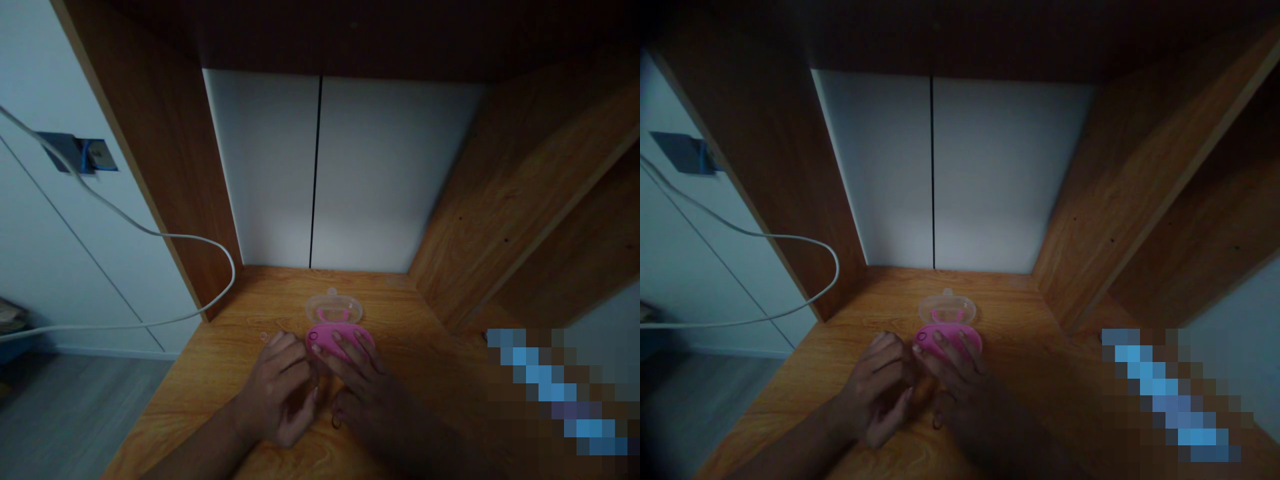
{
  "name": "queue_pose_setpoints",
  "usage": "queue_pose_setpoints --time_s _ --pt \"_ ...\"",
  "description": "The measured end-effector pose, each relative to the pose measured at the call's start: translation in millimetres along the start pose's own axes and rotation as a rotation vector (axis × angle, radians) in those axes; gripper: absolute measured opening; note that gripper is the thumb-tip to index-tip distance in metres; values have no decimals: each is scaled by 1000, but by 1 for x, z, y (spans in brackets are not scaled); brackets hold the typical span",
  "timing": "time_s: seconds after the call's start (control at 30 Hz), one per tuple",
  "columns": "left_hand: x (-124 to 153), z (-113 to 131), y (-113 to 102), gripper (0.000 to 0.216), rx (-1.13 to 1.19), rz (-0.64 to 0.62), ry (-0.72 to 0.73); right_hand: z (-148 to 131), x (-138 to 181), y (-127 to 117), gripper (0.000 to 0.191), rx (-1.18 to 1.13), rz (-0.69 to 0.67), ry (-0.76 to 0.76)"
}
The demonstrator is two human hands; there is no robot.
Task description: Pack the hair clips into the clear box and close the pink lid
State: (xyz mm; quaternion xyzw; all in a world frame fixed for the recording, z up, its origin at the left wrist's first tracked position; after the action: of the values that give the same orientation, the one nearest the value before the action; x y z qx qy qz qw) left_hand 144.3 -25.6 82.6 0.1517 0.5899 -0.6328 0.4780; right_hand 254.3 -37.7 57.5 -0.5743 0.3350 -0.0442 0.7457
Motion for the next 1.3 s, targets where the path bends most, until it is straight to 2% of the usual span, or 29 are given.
queue_pose_setpoints --time_s 0.3,0.47,0.57,0.67,0.77,0.87,1.0,1.3 --pt "0 -3 -2 15 4 21 -15 -13 -2 2 9 33 -52 -73" --pt "1 -2 -5 13 -1 57 -13 -16 -2 4 14 79 -5 -72" --pt "1 -2 -5 11 -14 53 -9 -10 0 5 10 99 34 -19" --pt "0 -1 -1 5 -21 20 4 -1 2 -2 11 107 136 85" --pt "-1 1 4 18 -12 0 32 7 3 -11 13 92 249 189" --pt "-2 4 4 26 -23 32 57 8 3 -19 14 84 326 234" --pt "-4 8 0 18 -44 77 64 7 0 -24 11 89 335 256" --pt "-1 7 -1 24 -84 74 78 16 5 -20 13 -16 318 300"
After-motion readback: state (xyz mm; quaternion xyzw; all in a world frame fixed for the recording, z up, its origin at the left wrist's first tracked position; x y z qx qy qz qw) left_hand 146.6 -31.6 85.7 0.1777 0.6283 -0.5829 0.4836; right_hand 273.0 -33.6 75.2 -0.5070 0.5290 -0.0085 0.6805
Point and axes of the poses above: each hand's wrist, its own x-axis away from the middle knuckle, its own y-axis out of the palm, z = x × y, the point moved 9 cm from there along -x, towards the middle knuckle, and after that the axes turned 1 degree about -y, right-handed, at the moved point
